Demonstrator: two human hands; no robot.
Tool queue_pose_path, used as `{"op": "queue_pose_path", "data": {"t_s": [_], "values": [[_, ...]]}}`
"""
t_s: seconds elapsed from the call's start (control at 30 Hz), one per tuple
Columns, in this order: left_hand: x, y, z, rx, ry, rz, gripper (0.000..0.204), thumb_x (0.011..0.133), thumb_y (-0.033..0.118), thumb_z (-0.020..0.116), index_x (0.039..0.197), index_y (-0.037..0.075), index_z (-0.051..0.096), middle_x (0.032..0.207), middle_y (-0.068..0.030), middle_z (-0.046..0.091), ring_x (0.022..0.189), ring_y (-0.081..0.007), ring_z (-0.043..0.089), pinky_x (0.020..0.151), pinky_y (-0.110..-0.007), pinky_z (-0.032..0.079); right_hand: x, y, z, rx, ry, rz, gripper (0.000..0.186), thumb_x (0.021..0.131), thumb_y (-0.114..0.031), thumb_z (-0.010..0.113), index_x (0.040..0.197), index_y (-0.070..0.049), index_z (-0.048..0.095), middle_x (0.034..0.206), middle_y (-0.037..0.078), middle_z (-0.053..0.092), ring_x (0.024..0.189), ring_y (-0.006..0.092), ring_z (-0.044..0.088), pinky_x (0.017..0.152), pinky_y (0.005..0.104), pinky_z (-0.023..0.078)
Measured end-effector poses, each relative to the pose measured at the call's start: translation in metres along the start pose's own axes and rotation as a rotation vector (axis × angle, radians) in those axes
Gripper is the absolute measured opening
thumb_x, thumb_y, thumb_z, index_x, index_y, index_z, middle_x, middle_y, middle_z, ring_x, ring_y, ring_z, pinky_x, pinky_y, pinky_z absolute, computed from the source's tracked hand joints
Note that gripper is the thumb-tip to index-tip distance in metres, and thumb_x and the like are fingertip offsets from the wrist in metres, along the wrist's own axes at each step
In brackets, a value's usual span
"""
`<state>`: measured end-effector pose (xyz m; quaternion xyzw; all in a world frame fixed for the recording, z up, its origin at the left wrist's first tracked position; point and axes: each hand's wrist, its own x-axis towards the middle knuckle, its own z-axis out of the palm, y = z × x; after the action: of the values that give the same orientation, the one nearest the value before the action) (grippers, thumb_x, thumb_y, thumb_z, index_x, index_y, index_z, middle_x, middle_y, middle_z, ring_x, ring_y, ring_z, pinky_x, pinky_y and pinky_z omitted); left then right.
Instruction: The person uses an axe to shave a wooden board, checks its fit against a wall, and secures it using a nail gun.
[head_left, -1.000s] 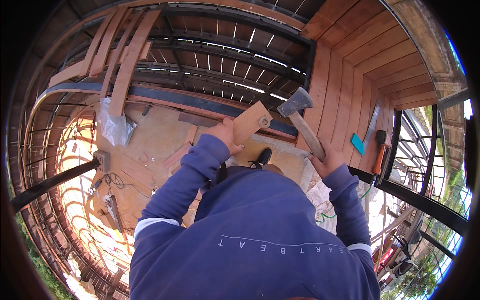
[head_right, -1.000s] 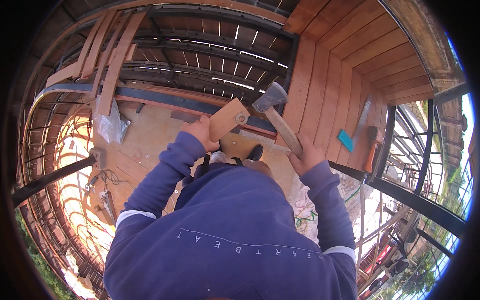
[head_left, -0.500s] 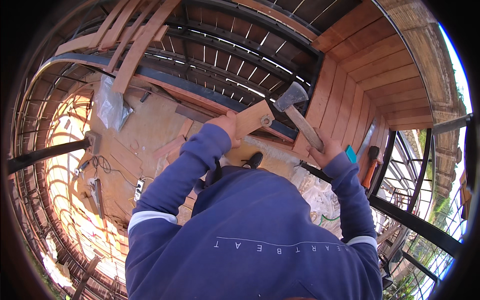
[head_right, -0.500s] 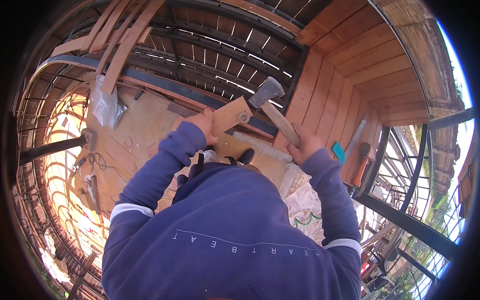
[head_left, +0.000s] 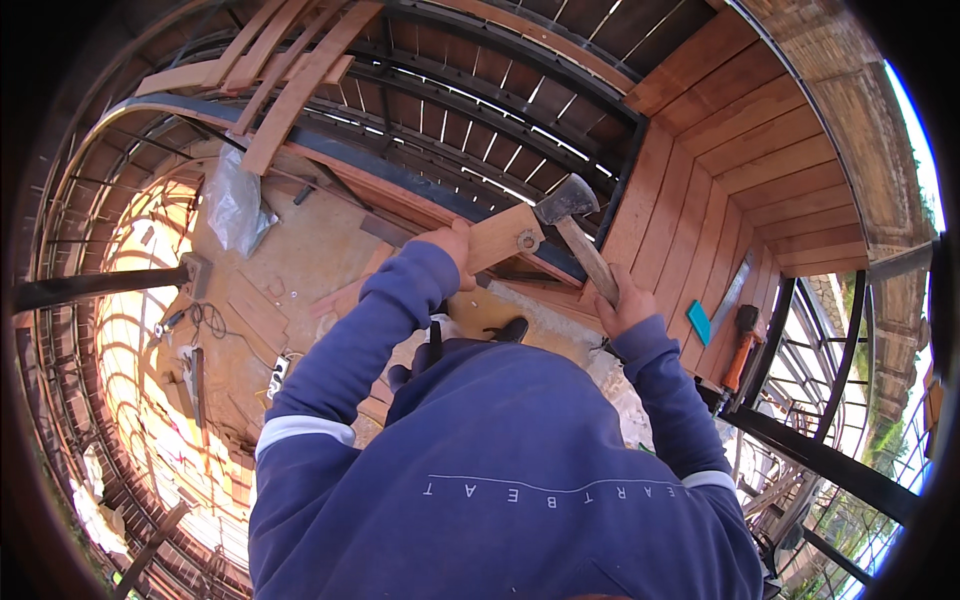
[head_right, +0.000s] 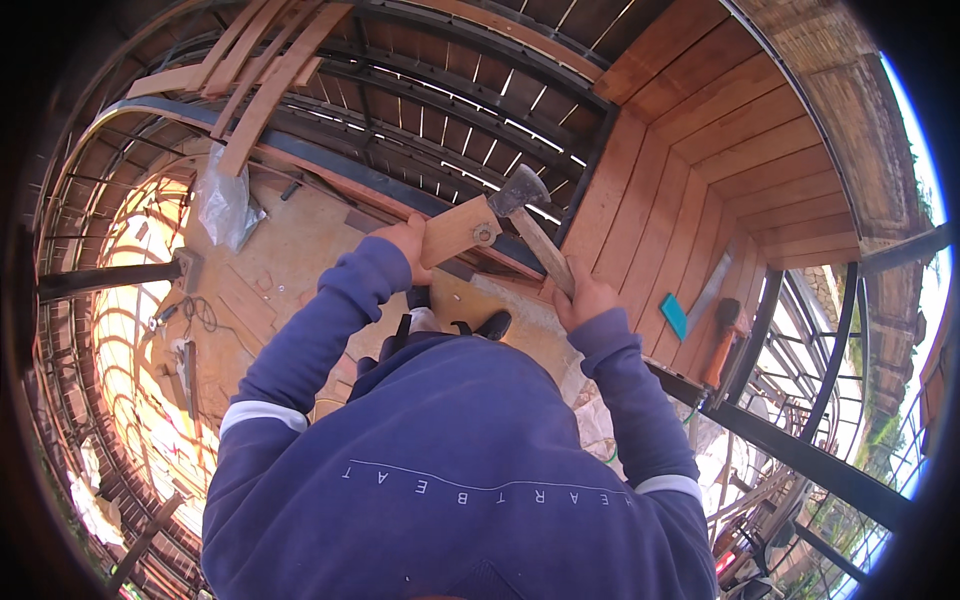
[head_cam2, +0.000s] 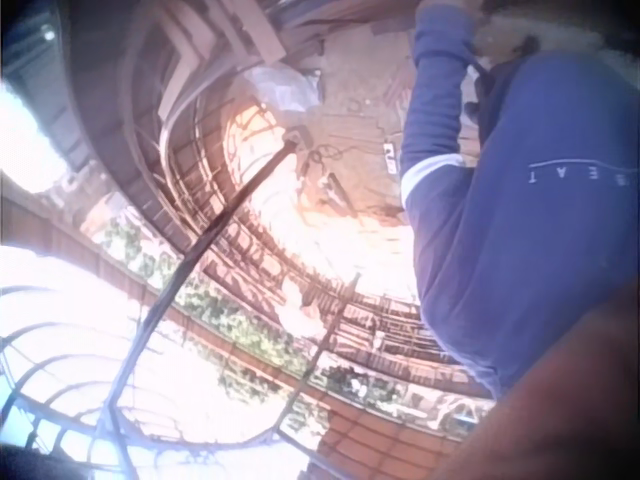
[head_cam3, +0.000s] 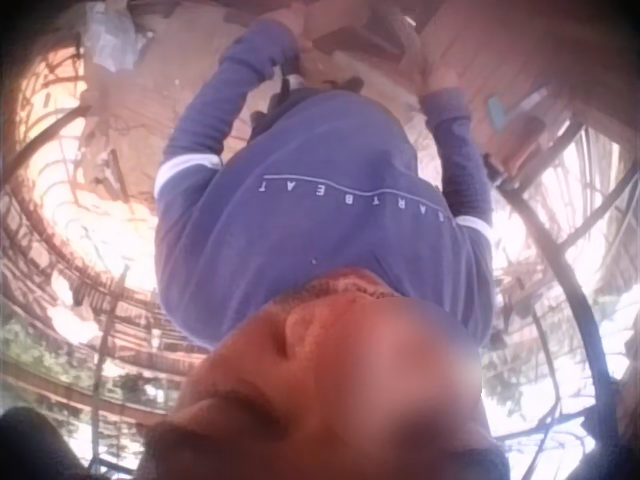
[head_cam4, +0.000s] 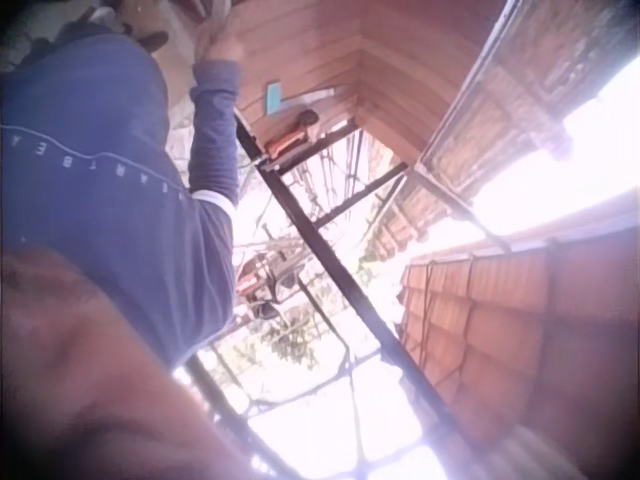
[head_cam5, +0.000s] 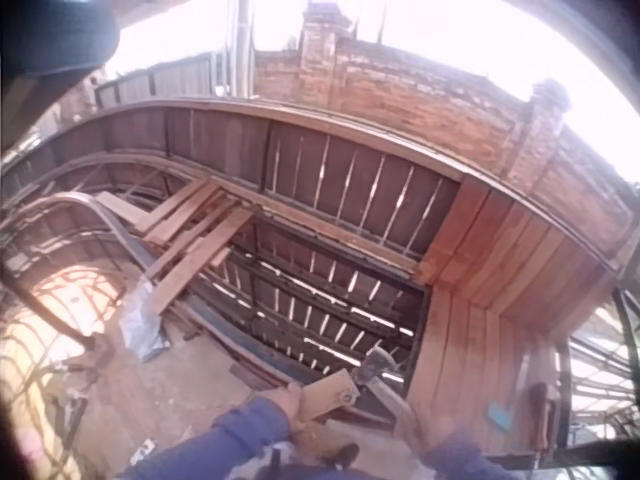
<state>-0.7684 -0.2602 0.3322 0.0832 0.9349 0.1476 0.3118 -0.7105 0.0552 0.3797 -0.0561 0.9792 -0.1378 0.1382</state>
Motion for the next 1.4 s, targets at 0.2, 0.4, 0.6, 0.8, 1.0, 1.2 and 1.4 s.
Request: {"op": "queue_pose_path", "data": {"t_s": [0.2, 0.4, 0.6, 0.8, 1.0, 1.2, 1.4], "values": [[0.001, -0.001, 0.001, 0.001, 0.015, 0.012, 0.073, 0.064, 0.035, 0.083, 0.115, -0.003, 0.046, 0.102, -0.0246, 0.067, 0.097, -0.0386, 0.067, 0.083, -0.043, 0.055, -0.002, -0.011, 0.007, -0.154, -0.044, 0.023, 0.039, 0.087, -0.028, 0.064, 0.12, -0.012, 0.05, 0.077, 0.023, 0.066, 0.072, 0.0431, 0.066, 0.064, 0.0529, 0.052], [-0.004, 0.001, -0.006, -0.014, -0.012, 0.003, 0.073, 0.065, 0.034, 0.082, 0.116, -0.003, 0.046, 0.103, -0.0248, 0.067, 0.098, -0.0387, 0.066, 0.085, -0.042, 0.054, 0.0, -0.009, 0.011, -0.082, 0.039, 0.011, 0.037, 0.088, -0.027, 0.064, 0.119, -0.012, 0.05, 0.076, 0.022, 0.066, 0.071, 0.0436, 0.065, 0.062, 0.0528, 0.051], [-0.004, 0.004, -0.013, -0.005, -0.043, -0.002, 0.076, 0.065, 0.034, 0.082, 0.12, -0.004, 0.045, 0.104, -0.0246, 0.067, 0.099, -0.0383, 0.066, 0.085, -0.042, 0.054, 0.007, -0.006, 0.005, -0.163, 0.011, -0.07, 0.036, 0.087, -0.026, 0.063, 0.118, -0.012, 0.05, 0.078, 0.021, 0.067, 0.073, 0.042, 0.066, 0.063, 0.0517, 0.052], [-0.002, 0.006, -0.01, 0.018, -0.045, -0.02, 0.079, 0.065, 0.032, 0.083, 0.122, -0.007, 0.044, 0.105, -0.0247, 0.067, 0.099, -0.0374, 0.067, 0.084, -0.041, 0.055, 0.007, 0.002, 0.006, -0.141, 0.059, -0.141, 0.033, 0.087, -0.025, 0.063, 0.115, -0.011, 0.051, 0.081, 0.021, 0.067, 0.072, 0.0416, 0.066, 0.063, 0.0513, 0.052], [-0.004, 0.009, -0.013, 0.017, -0.052, -0.049, 0.079, 0.064, 0.03, 0.083, 0.122, -0.007, 0.044, 0.105, -0.0252, 0.067, 0.099, -0.037, 0.067, 0.084, -0.041, 0.055, 0.014, -0.002, -0.005, -0.153, 0.012, -0.114, 0.028, 0.088, -0.021, 0.062, 0.112, -0.01, 0.051, 0.088, 0.019, 0.066, 0.076, 0.0409, 0.065, 0.064, 0.0505, 0.052], [-0.003, 0.01, -0.016, 0.025, -0.071, -0.044, 0.078, 0.064, 0.029, 0.083, 0.122, -0.007, 0.044, 0.105, -0.0258, 0.067, 0.1, -0.0373, 0.067, 0.085, -0.041, 0.054, 0.015, 0.006, 0.001, -0.188, 0.034, -0.176, 0.022, 0.091, -0.02, 0.055, 0.111, -0.011, 0.049, 0.085, 0.019, 0.068, 0.072, 0.0411, 0.066, 0.06, 0.0517, 0.052], [-0.003, 0.009, -0.016, 0.026, -0.078, -0.047, 0.079, 0.064, 0.031, 0.083, 0.122, -0.008, 0.044, 0.106, -0.0258, 0.067, 0.1, -0.0376, 0.066, 0.087, -0.041, 0.054, 0.01, 0.002, 0.001, -0.201, -0.017, -0.126, 0.023, 0.09, -0.019, 0.056, 0.111, -0.012, 0.05, 0.089, 0.017, 0.067, 0.073, 0.0404, 0.066, 0.063, 0.0514, 0.051]]}}
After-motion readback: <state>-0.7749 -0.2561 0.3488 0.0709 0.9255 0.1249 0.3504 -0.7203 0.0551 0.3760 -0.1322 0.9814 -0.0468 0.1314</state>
